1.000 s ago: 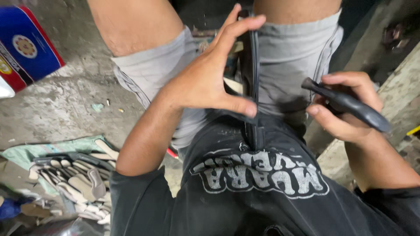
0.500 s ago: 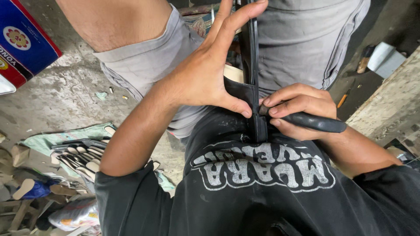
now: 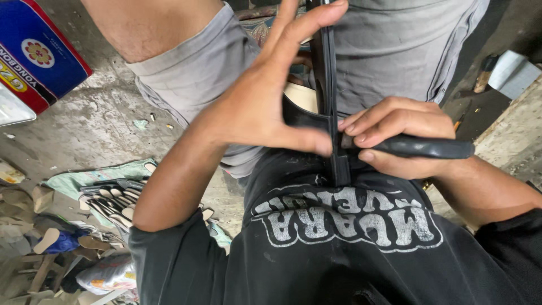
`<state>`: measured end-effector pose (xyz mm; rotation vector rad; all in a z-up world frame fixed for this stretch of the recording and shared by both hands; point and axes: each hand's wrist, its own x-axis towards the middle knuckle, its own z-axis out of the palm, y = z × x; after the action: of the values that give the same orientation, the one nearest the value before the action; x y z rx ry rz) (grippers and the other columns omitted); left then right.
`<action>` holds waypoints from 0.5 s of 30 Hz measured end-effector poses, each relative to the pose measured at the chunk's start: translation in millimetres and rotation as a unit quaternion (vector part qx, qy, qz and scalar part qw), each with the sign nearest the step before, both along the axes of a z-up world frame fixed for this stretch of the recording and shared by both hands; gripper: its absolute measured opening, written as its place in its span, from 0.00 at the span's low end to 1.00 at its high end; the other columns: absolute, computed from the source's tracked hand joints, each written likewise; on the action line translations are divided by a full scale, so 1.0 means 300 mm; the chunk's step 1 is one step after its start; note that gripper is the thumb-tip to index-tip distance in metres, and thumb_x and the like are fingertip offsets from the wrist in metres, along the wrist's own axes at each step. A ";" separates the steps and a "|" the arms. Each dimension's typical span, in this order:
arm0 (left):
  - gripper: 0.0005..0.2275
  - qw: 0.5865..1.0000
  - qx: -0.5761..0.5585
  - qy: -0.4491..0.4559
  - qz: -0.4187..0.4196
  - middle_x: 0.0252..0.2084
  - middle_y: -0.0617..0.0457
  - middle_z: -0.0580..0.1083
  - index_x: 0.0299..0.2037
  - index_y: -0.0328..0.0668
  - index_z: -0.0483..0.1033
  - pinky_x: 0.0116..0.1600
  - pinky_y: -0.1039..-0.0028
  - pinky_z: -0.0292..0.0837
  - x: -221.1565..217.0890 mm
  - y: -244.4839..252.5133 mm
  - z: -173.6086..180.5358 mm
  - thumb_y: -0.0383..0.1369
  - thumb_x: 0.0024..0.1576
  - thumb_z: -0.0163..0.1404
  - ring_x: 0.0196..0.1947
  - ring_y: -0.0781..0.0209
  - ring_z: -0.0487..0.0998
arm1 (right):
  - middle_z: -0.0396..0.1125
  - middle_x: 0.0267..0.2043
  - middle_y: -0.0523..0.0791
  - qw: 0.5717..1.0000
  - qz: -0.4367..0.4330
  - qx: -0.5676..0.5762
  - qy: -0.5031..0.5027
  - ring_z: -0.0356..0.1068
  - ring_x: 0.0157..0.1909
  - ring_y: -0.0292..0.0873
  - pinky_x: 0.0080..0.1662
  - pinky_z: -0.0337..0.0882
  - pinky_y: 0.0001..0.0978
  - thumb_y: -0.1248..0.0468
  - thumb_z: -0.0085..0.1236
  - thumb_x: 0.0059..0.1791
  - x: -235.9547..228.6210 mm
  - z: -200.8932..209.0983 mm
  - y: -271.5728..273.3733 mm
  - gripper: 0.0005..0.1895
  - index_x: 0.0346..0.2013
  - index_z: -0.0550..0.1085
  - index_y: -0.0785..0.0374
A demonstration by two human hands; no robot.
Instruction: The person assembles black slippers by attaching straps to the soles. They use a heated gas stove to soften the sole edges and a hammer to secure the straps in place. The person handles multiple slippers one at a time, repeatedly heating and hammering each unit.
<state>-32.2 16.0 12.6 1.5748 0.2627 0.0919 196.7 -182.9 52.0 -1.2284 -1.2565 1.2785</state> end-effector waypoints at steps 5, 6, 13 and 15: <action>0.45 0.999 0.039 0.006 0.014 0.80 0.55 0.41 0.76 0.60 0.45 0.74 0.72 0.62 -0.050 0.014 0.032 0.45 0.58 0.69 0.81 0.62 0.49 | 0.73 0.44 0.52 1.000 -0.002 -0.015 -0.018 0.78 0.48 0.46 0.47 0.79 0.30 0.70 0.66 0.46 -0.003 0.012 0.027 0.09 0.39 0.75 0.65; 0.47 0.999 0.039 -0.008 0.030 0.79 0.52 0.37 0.76 0.58 0.41 0.77 0.71 0.61 -0.053 0.014 0.038 0.45 0.58 0.70 0.81 0.58 0.44 | 0.73 0.44 0.52 1.000 -0.001 -0.011 -0.015 0.78 0.47 0.46 0.46 0.79 0.29 0.70 0.66 0.46 -0.005 0.011 0.034 0.09 0.39 0.75 0.65; 0.53 0.998 0.049 -0.016 0.048 0.80 0.46 0.35 0.79 0.49 0.37 0.84 0.65 0.41 -0.041 -0.002 0.073 0.49 0.59 0.74 0.81 0.52 0.35 | 0.74 0.44 0.51 1.000 0.008 0.002 -0.002 0.78 0.48 0.45 0.49 0.79 0.30 0.70 0.66 0.47 -0.011 0.031 0.067 0.10 0.41 0.75 0.66; 0.54 0.996 0.066 -0.016 0.050 0.80 0.46 0.37 0.78 0.49 0.38 0.83 0.64 0.41 -0.033 -0.011 0.076 0.51 0.57 0.74 0.80 0.51 0.34 | 0.74 0.43 0.51 1.000 0.018 -0.003 -0.007 0.79 0.47 0.44 0.49 0.80 0.30 0.70 0.65 0.46 -0.011 0.047 0.080 0.09 0.40 0.76 0.66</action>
<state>-42.1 12.6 35.2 1.6894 0.3154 0.2165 193.4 -159.0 66.1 -1.2254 -1.2911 1.3019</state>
